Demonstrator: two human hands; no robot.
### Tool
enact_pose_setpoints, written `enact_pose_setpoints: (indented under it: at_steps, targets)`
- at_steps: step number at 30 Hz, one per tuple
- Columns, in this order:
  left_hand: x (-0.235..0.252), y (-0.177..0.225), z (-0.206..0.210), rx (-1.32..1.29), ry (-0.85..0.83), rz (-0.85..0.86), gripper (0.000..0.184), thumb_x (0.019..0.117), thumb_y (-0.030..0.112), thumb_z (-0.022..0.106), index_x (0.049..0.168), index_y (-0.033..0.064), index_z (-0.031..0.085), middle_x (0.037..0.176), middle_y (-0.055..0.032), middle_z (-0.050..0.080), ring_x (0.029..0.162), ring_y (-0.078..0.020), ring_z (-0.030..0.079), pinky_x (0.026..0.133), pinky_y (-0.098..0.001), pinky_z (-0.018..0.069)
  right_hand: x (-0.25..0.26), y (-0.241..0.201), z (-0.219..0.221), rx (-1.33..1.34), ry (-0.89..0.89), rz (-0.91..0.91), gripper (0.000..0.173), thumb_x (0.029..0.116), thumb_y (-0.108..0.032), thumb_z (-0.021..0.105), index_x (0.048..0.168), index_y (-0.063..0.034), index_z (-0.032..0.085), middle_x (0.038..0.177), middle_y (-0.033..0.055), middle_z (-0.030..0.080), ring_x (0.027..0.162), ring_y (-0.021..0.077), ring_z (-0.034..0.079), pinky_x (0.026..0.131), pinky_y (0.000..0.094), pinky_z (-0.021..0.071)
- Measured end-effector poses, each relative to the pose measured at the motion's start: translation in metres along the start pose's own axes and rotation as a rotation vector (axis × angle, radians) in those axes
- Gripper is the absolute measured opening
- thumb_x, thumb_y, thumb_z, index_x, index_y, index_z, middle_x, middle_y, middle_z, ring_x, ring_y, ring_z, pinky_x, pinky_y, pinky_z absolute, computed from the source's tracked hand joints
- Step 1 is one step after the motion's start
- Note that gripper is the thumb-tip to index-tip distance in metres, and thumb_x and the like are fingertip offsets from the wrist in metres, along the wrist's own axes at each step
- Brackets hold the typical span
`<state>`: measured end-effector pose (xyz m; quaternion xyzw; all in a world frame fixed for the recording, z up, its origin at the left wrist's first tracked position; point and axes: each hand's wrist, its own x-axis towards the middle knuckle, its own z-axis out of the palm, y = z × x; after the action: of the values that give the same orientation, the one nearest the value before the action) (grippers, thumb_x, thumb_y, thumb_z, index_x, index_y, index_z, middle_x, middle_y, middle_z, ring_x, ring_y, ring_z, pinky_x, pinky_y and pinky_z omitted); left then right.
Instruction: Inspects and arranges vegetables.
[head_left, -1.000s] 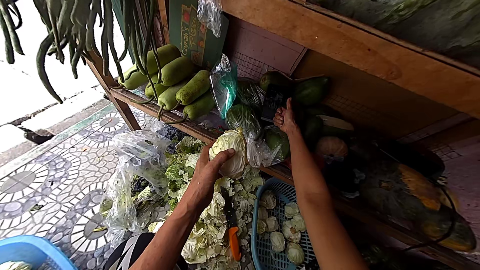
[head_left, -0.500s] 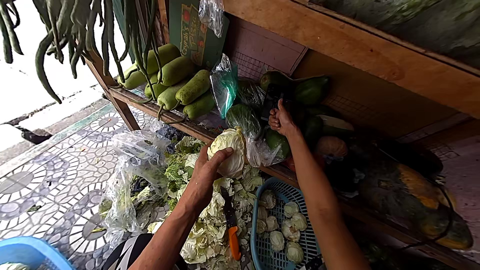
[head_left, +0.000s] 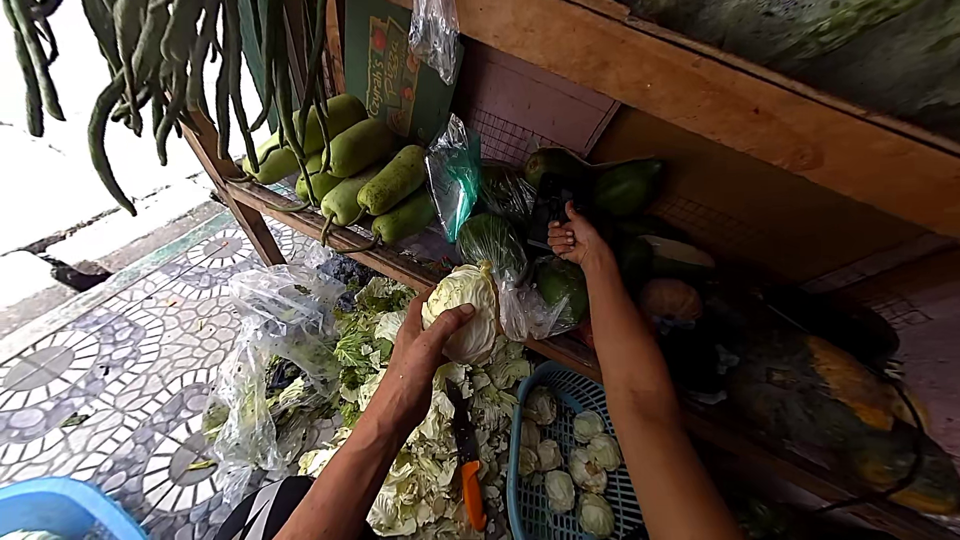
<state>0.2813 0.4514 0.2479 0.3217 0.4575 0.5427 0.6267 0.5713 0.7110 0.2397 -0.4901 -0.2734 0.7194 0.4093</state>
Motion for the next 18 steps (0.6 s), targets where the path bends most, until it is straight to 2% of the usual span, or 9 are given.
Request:
enact_pose_setpoints:
  at_steps: [9, 11, 14, 15, 16, 17, 18]
  targets:
    - [0.002, -0.002, 0.002, 0.009, 0.005, -0.009, 0.061, 0.0946, 0.028, 0.063, 0.147, 0.0080, 0.039, 0.120, -0.0151, 0.064, 0.101, -0.0235, 0.070, 0.081, -0.0377, 0.0621, -0.002, 0.001, -0.004, -0.079, -0.022, 0.006, 0.063, 0.1037, -0.067, 0.018, 0.068, -0.0202, 0.040, 0.044, -0.0105, 0.029, 0.032, -0.0022, 0.028, 0.032, 0.0128, 0.0238]
    - [0.003, -0.002, 0.001, 0.014, 0.010, -0.009, 0.063, 0.0945, 0.029, 0.062, 0.148, 0.0080, 0.038, 0.121, -0.0150, 0.064, 0.102, -0.0232, 0.070, 0.081, -0.0377, 0.0620, -0.017, 0.005, 0.017, -0.261, -0.020, -0.012, 0.059, 0.1043, -0.065, 0.020, 0.073, -0.0196, 0.040, 0.045, -0.0108, 0.027, 0.032, -0.0017, 0.025, 0.032, 0.0142, 0.0228]
    - [0.003, -0.005, 0.002, -0.037, -0.028, -0.005, 0.061, 0.0962, 0.035, 0.052, 0.149, 0.0089, 0.036, 0.123, -0.0136, 0.064, 0.104, -0.0222, 0.070, 0.082, -0.0380, 0.0612, -0.047, 0.045, 0.059, -0.788, 0.050, -0.079, 0.049, 0.1092, -0.052, 0.033, 0.079, -0.0154, 0.043, 0.050, -0.0085, 0.029, 0.036, 0.0017, 0.026, 0.036, 0.0175, 0.0244]
    - [0.001, -0.003, 0.005, -0.072, -0.052, 0.001, 0.058, 0.0967, 0.036, 0.047, 0.147, 0.0094, 0.038, 0.122, -0.0120, 0.065, 0.103, -0.0213, 0.069, 0.081, -0.0379, 0.0610, -0.061, 0.066, 0.072, -0.983, 0.072, -0.150, 0.045, 0.1101, -0.046, 0.038, 0.084, -0.0102, 0.049, 0.055, -0.0044, 0.035, 0.042, 0.0050, 0.033, 0.041, 0.0205, 0.0305]
    - [-0.002, -0.001, 0.008, -0.106, -0.071, 0.010, 0.052, 0.0991, 0.037, 0.040, 0.144, 0.0095, 0.042, 0.119, -0.0100, 0.066, 0.102, -0.0197, 0.070, 0.081, -0.0375, 0.0609, -0.078, 0.089, 0.082, -1.144, 0.066, -0.232, 0.041, 0.1102, -0.036, 0.045, 0.093, -0.0015, 0.058, 0.066, 0.0044, 0.048, 0.055, 0.0112, 0.047, 0.053, 0.0266, 0.0414]
    - [-0.007, 0.003, 0.011, -0.126, -0.080, 0.021, 0.048, 0.1014, 0.037, 0.034, 0.138, 0.0088, 0.047, 0.115, -0.0077, 0.068, 0.099, -0.0174, 0.070, 0.081, -0.0365, 0.0612, -0.099, 0.108, 0.089, -1.258, 0.002, -0.265, 0.032, 0.1080, -0.020, 0.051, 0.108, 0.0086, 0.063, 0.090, 0.0193, 0.063, 0.083, 0.0240, 0.061, 0.078, 0.0394, 0.0507]
    - [-0.010, 0.005, 0.013, -0.136, -0.081, 0.031, 0.047, 0.1024, 0.038, 0.031, 0.134, 0.0084, 0.049, 0.111, -0.0058, 0.069, 0.097, -0.0155, 0.071, 0.080, -0.0353, 0.0614, -0.116, 0.125, 0.089, -1.390, -0.087, -0.264, 0.032, 0.1044, -0.014, 0.054, 0.120, 0.0126, 0.062, 0.112, 0.0278, 0.066, 0.107, 0.0339, 0.064, 0.098, 0.0482, 0.0488]
